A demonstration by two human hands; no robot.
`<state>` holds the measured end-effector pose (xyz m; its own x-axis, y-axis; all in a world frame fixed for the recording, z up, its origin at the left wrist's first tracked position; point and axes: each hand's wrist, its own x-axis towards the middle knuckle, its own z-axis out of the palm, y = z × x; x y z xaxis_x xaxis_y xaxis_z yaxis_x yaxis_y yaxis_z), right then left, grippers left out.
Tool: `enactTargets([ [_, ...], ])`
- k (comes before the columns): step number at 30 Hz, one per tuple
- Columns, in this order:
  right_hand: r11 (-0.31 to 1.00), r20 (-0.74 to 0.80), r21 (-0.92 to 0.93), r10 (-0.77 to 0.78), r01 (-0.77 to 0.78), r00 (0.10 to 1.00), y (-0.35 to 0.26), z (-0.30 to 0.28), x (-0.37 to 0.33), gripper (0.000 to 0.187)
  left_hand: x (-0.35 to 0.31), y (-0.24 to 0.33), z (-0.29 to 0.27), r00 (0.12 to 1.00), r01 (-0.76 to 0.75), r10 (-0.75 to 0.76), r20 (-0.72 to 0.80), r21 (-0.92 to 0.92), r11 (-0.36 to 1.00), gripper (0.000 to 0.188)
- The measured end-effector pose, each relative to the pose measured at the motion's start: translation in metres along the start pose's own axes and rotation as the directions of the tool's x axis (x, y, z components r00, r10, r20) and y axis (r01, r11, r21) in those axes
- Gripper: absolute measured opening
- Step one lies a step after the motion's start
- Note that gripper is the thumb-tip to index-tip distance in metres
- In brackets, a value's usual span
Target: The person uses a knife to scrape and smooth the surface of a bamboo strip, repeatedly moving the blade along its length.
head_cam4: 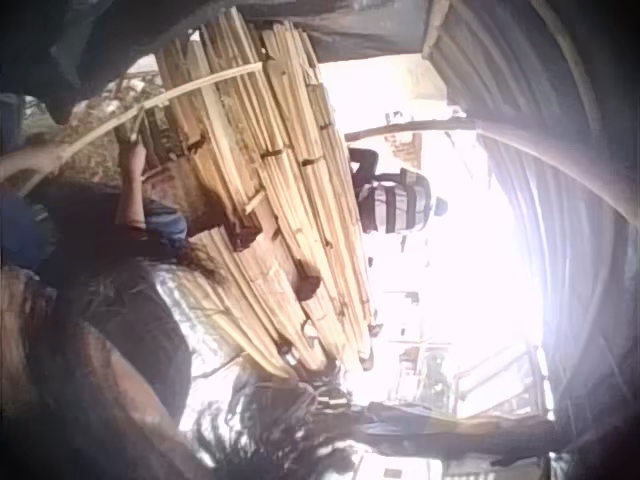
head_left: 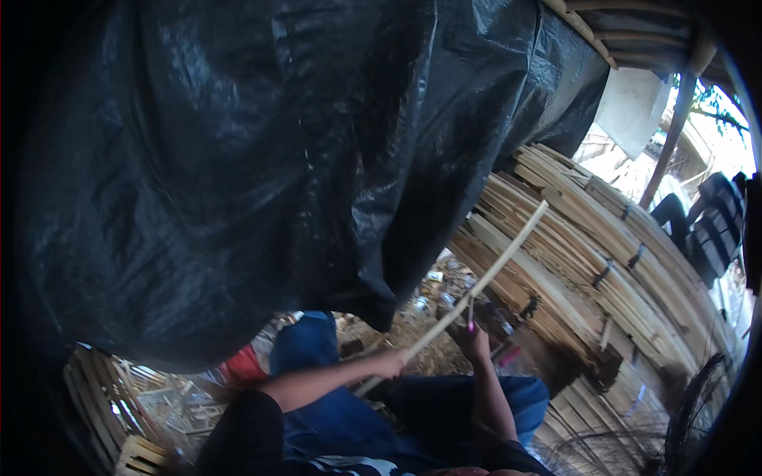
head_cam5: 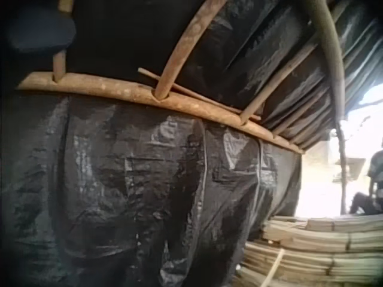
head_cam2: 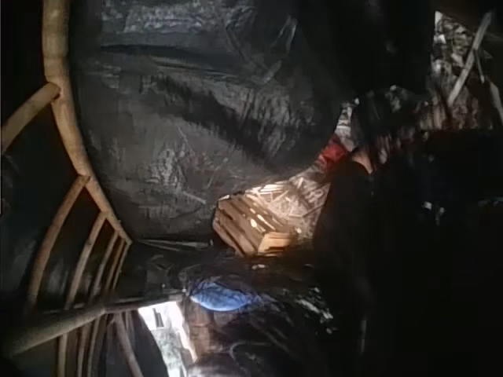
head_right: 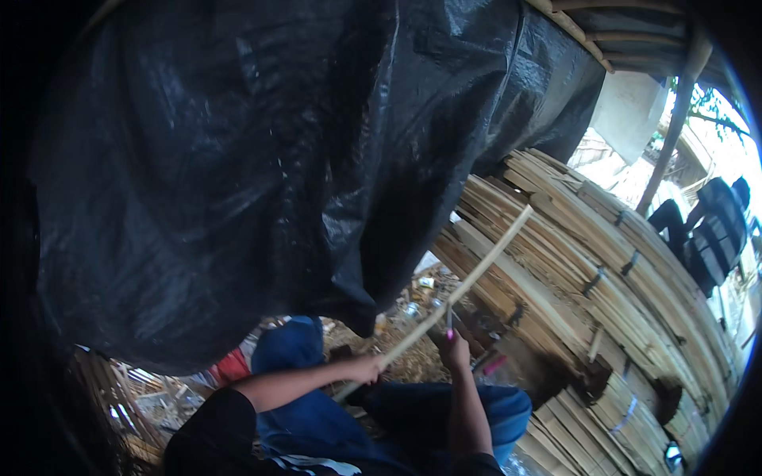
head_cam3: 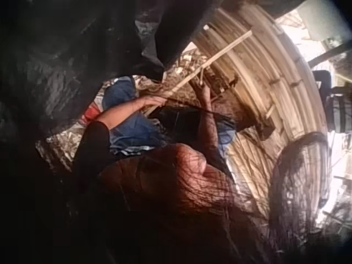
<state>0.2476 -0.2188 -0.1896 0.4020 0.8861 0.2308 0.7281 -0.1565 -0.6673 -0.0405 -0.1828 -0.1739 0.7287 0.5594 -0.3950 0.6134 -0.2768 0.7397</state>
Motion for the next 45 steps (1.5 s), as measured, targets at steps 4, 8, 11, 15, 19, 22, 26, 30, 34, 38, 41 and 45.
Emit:
enactTargets([
  [4,0.989,0.079,0.047,0.138,-0.142,0.987,-0.025,-0.018,0.019,0.040,-0.035,-0.028,0.007,0.998,0.029,-0.017,0.062,-0.194,0.981,0.017],
  [8,0.982,0.065,0.010,0.188,-0.189,0.980,0.009,-0.018,0.027,0.036,0.001,-0.004,0.011,0.999,0.049,-0.051,-0.003,-0.200,0.979,0.020],
  [11,0.986,0.242,-0.059,0.166,-0.156,0.956,-0.005,0.002,0.026,0.044,0.023,-0.018,0.003,0.998,-0.050,0.032,-0.058,-0.336,0.941,0.025],
  [15,0.975,0.497,-0.210,0.165,-0.066,0.852,0.001,0.023,0.017,0.047,0.029,-0.007,-0.007,0.996,0.089,-0.091,0.006,-0.273,0.958,0.023],
  [19,0.983,0.550,-0.178,0.138,-0.046,0.823,-0.015,0.020,0.014,0.045,0.034,-0.032,-0.003,1.000,0.009,-0.018,-0.014,-0.479,0.878,0.017],
  [22,0.961,0.501,-0.247,0.237,-0.125,0.833,-0.017,0.016,0.010,0.044,0.028,-0.019,0.001,0.994,-0.025,-0.033,-0.102,-0.522,0.853,0.018],
  [26,0.956,0.531,-0.284,0.226,-0.079,0.817,-0.017,0.013,0.005,0.044,0.036,-0.031,0.003,0.974,0.135,-0.222,-0.047,-0.668,0.732,0.030],
  [30,0.963,0.519,-0.255,0.209,-0.083,0.829,-0.025,0.014,0.003,0.044,0.042,-0.038,0.001,0.984,0.122,-0.179,-0.021,-0.657,0.744,0.042],
  [34,0.968,0.464,-0.242,0.181,-0.072,0.867,-0.021,0.017,0.008,0.044,0.042,-0.034,-0.007,0.986,0.115,-0.169,0.002,-0.742,0.661,0.047],
  [38,0.967,0.264,-0.153,0.238,-0.203,0.935,-0.040,0.007,0.017,0.033,0.046,-0.040,-0.005,0.975,0.032,-0.144,-0.168,-0.537,0.843,0.034],
  [41,0.971,-0.085,0.208,0.138,-0.118,0.987,-0.053,-0.006,0.021,0.022,0.048,-0.045,-0.008,0.956,-0.069,-0.069,-0.286,-0.447,0.892,0.034],
  [45,0.995,-0.037,0.067,-0.074,0.077,0.997,-0.048,-0.005,0.013,0.017,0.041,-0.023,-0.005,0.970,-0.007,-0.133,-0.203,-0.570,0.821,0.031],
])
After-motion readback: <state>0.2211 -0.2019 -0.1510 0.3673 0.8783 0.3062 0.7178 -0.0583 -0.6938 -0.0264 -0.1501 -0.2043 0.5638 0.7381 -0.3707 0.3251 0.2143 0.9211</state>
